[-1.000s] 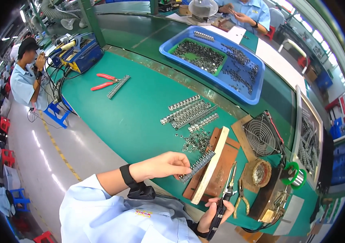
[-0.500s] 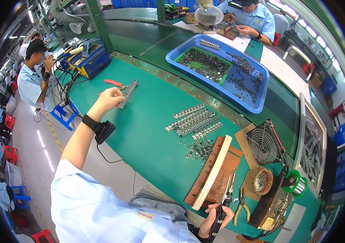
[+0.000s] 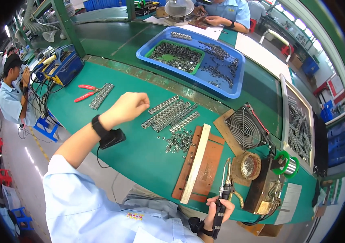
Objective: The person picks up a small metal component by hand, places it onto a long metal strip, and fuses it using a soldering iron. They then pick up the strip, turn it over, and place it back onto the wooden block to repeat the process.
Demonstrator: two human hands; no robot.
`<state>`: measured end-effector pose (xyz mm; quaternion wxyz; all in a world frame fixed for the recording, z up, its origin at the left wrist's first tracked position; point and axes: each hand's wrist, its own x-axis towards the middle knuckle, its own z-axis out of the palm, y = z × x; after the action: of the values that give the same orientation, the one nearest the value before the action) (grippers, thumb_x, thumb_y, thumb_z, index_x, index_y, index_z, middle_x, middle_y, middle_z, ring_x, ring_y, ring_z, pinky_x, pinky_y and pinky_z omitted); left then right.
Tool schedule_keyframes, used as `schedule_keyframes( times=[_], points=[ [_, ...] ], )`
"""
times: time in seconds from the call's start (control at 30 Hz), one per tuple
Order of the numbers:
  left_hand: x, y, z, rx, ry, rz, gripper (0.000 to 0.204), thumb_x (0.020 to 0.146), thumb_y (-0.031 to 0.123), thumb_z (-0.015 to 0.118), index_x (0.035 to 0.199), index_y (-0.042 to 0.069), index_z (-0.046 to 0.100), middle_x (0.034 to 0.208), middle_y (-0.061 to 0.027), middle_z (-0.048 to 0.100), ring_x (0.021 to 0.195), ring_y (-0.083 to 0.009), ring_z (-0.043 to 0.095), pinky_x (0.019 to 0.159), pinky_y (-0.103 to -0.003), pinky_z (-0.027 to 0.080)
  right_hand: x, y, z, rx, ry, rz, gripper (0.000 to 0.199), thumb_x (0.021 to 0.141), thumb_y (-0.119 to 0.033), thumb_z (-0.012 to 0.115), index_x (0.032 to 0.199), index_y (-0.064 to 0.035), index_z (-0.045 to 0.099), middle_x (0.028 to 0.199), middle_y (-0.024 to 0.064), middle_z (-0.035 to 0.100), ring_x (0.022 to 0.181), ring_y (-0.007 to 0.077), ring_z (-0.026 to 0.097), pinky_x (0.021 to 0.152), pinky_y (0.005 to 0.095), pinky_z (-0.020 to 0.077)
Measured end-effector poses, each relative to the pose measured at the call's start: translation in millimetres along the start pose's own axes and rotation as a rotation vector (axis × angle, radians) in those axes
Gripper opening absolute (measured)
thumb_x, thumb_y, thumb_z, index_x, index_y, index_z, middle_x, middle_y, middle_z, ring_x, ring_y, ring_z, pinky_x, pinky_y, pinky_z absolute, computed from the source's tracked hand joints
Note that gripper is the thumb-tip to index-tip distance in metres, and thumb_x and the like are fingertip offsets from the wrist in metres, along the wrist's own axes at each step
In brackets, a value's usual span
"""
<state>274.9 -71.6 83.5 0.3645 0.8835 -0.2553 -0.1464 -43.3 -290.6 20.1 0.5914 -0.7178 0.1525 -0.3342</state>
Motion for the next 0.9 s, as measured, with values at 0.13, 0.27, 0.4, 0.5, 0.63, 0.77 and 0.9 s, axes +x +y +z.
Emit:
schedule_keyframes(
  times=[0.13,0.27,0.4,0.5,0.63,0.77,0.9],
  points=[
    [32.2,-21.1,22.9,0.345,0.156,0.261,0.018,0.073,0.012,0.065,0.082,0.002,0.054,0.069,-0.0111,0.06,0.065,-0.025,0.06,0.06,-0.034,0.047,0.7,4.2,2.1,-0.052,-0.027,-0.034,0.026,0.079,-0.007,0.055,0.099,-0.0058,0.04,0.074,0.0137,0.055,0.062,0.0174,0.054,0.056,0.0259,0.0436],
    [38.5,-9.7,29.6,0.417,0.088,0.231,0.021,0.07,0.012,0.066,0.083,0.002,0.053,0.071,-0.0124,0.06,0.068,-0.0269,0.06,0.061,-0.036,0.047,2.2,3.7,3.6,-0.036,0.034,-0.02,0.025,0.079,-0.006,0.055,0.099,-0.0056,0.04,0.074,0.0138,0.055,0.062,0.0177,0.054,0.056,0.0258,0.0442],
    [40.0,-1.1,19.0,0.299,-0.099,-0.067,0.022,0.068,0.011,0.067,0.082,0.001,0.053,0.077,-0.0138,0.058,0.076,-0.0275,0.058,0.064,-0.036,0.046,3.5,5.5,2.0,-0.02,0.04,-0.017,0.026,0.079,-0.006,0.055,0.099,-0.0053,0.04,0.074,0.0139,0.055,0.062,0.0178,0.054,0.055,0.0259,0.0448],
    [34.1,0.8,11.7,0.329,-0.105,-0.111,0.023,0.066,0.01,0.067,0.081,0.001,0.052,0.08,-0.0139,0.055,0.078,-0.0288,0.056,0.066,-0.036,0.045,3.0,7.3,0.1,-0.004,0.016,-0.03,0.026,0.079,-0.006,0.056,0.1,-0.0052,0.04,0.074,0.0139,0.055,0.061,0.0179,0.055,0.055,0.0261,0.0451],
    [4.0,11.3,1.2,0.416,0.158,0.144,0.019,0.066,0.007,0.065,0.08,0.002,0.052,0.079,-0.0132,0.054,0.077,-0.0293,0.055,0.065,-0.036,0.044,1.6,10.0,-2.8,-0.031,-0.01,-0.05,0.026,0.078,-0.006,0.056,0.1,-0.0048,0.041,0.073,0.0135,0.055,0.062,0.018,0.055,0.055,0.0267,0.0455],
    [-29.2,71.3,11.7,0.549,0.396,0.561,0.016,0.065,0.004,0.062,0.077,0.005,0.053,0.077,-0.0086,0.052,0.072,-0.0236,0.053,0.062,-0.033,0.042,-0.7,7.3,-3.1,-0.052,0.011,-0.013,0.025,0.079,-0.005,0.056,0.099,-0.0047,0.041,0.076,0.0157,0.057,0.062,0.0188,0.056,0.057,0.0276,0.0469],
    [-65.0,93.0,31.7,0.611,0.461,1.145,0.016,0.064,0.006,0.063,0.079,0.008,0.057,0.084,-0.0046,0.056,0.07,-0.0166,0.05,0.057,-0.03,0.037,-0.3,6.6,-4.8,-0.082,-0.031,-0.02,0.022,0.079,-0.003,0.055,0.097,-0.0044,0.041,0.08,0.0185,0.058,0.065,0.0198,0.058,0.059,0.0295,0.0484]
  ],
)
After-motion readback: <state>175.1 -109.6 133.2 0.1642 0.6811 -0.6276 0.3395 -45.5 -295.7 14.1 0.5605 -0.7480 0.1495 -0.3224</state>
